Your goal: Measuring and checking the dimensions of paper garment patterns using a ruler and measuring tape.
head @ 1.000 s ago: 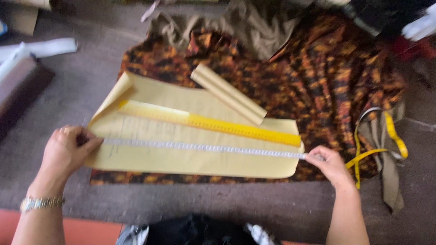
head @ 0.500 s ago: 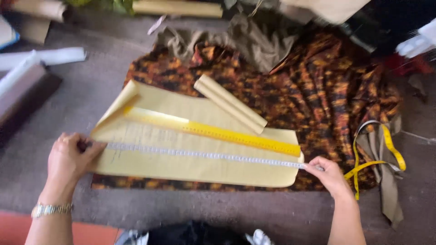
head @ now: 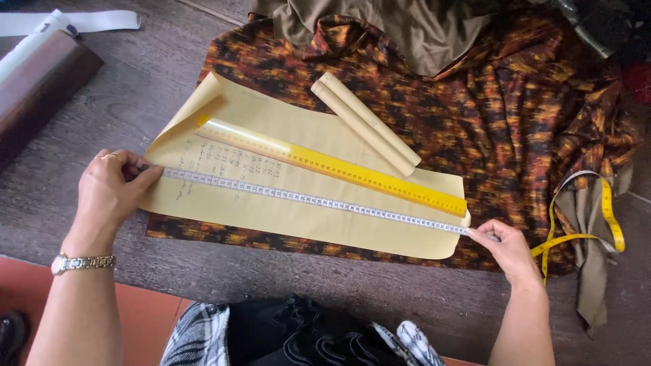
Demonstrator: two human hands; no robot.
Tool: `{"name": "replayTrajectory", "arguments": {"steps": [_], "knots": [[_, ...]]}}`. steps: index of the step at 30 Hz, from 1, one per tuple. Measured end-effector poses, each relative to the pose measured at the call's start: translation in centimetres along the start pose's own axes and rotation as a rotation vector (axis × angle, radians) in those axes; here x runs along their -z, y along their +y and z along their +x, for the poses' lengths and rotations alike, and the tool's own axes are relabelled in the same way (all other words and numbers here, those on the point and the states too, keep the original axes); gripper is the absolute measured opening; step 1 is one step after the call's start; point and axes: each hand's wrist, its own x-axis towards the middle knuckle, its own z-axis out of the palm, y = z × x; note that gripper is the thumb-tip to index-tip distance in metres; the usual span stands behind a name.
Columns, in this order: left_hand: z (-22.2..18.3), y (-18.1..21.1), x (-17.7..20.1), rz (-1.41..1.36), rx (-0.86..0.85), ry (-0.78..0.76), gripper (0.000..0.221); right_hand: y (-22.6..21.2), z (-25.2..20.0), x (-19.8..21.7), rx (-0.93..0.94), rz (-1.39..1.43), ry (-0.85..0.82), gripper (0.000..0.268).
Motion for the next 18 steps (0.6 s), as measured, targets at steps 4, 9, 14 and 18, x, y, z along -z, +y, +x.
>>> {"name": "replayTrajectory", "arguments": {"steps": [4, 9, 14, 18], "knots": [[0.0, 0.2, 0.2, 0.003, 0.006, -0.004, 0.02, 0.0, 0.1, -0.1, -0.008, -0.018, 0.004, 0.022], [-0.2, 0.5, 0.3, 0.002, 0.028, -0.004, 0.019, -0.1, 0.0, -0.1, -0.027, -0.048, 0.01, 0.02], [-0.1, 0.4, 0.1, 0.002, 0.01, 0.024, 0.019, 0.7, 0.6, 0.0, 0.009, -0.02, 0.0, 0.02], [-0.1, 0.6, 0.2, -0.013, 0.038, 0.019, 0.016, 0.2, 0.2, -0.1, -0.014, -0.036, 0.004, 0.02]]}}
